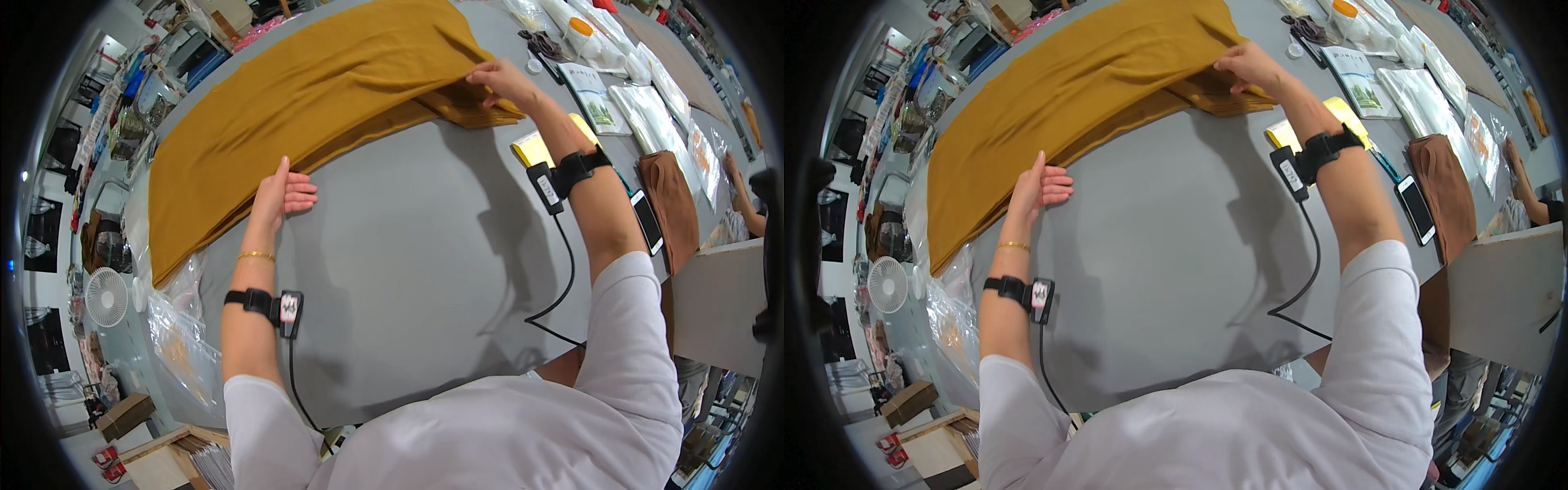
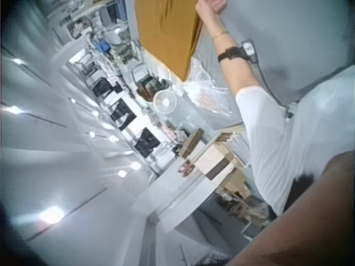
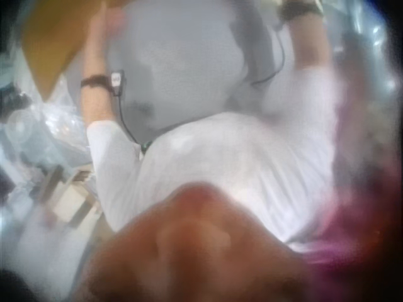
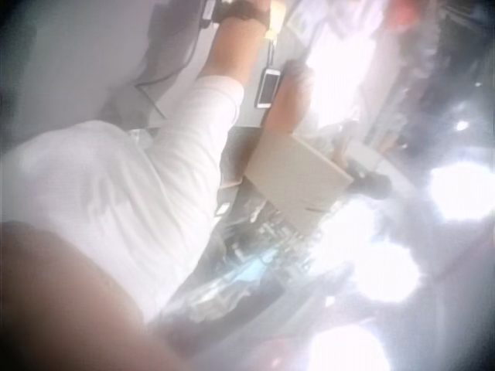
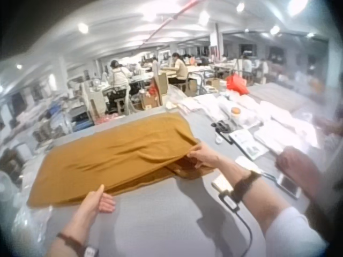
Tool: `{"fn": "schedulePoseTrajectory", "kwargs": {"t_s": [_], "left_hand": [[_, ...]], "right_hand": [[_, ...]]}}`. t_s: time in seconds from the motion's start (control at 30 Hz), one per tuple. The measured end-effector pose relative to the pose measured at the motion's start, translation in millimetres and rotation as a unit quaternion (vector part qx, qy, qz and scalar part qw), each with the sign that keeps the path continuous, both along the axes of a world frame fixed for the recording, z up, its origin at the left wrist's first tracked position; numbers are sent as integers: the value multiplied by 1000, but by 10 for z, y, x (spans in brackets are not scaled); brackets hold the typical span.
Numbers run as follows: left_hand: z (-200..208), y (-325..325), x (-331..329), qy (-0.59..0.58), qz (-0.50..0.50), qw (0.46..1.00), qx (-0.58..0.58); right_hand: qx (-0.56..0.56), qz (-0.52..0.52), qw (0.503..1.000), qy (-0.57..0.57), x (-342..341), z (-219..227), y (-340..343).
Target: The person folds mustard-colored pants on a table, places each folded pair into a clear plastic bag, and stacks the packaged items in a cardboard box. The process repeats for multiple pairs of pants.
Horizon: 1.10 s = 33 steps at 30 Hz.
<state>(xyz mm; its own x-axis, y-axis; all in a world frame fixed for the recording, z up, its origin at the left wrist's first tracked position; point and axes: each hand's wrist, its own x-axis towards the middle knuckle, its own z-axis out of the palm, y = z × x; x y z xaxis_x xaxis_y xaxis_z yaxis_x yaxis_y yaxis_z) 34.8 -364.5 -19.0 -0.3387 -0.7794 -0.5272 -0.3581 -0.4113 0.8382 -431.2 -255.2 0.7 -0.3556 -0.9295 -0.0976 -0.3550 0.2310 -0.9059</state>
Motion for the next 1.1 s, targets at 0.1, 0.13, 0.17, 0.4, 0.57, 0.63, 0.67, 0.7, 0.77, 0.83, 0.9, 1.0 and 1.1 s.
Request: {"fn": "schedulePoseTrajectory", "kwargs": {"t_s": [0.1, 0.13, 0.17, 0.4, 0.57, 0.63, 0.67, 0.7, 0.77, 0.83, 0.9, 1.0, 1.1], "left_hand": [[34, 25, -160, -309, -19, 887, -343], [16, 46, -147, -373, -47, 826, -420], [-17, 59, -96, -413, -76, 747, -514], [-432, -361, 760, -490, -169, 673, -528], [-553, -515, 1414, -432, -185, 698, -540], [-546, -468, 1565, -441, -194, 712, -512], [-544, -427, 1603, -421, -212, 716, -515], [-534, -389, 1630, -422, -219, 711, -518], [-532, -313, 1614, -441, -221, 694, -524], [-539, -248, 1557, -481, -223, 665, -525], [-549, -182, 1516, -505, -216, 645, -531], [-568, -71, 1524, -501, -208, 653, -529], [-572, 61, 1561, -484, -194, 668, -531]], "right_hand": [[-112, 99, 881, 449, 26, -138, 109], [-68, 152, 833, 528, 53, -247, 146], [-61, 137, 809, 568, 70, -359, 186], [50, 13, 714, 698, -627, -30, -79], [-66, 86, 746, 657, -843, -213, 344], [-25, 82, 801, 592, -762, -397, 761], [-11, 10, 796, 605, -719, -427, 956], [-18, -11, 816, 577, -597, -475, 1143], [-4, -44, 825, 564, -259, -547, 1480], [79, 29, 824, 561, -1, -545, 1734], [109, 27, 834, 540, 16, -522, 1972], [105, 22, 817, 567, -233, -553, 2355], [112, 41, 792, 598, -589, -556, 2581]]}}
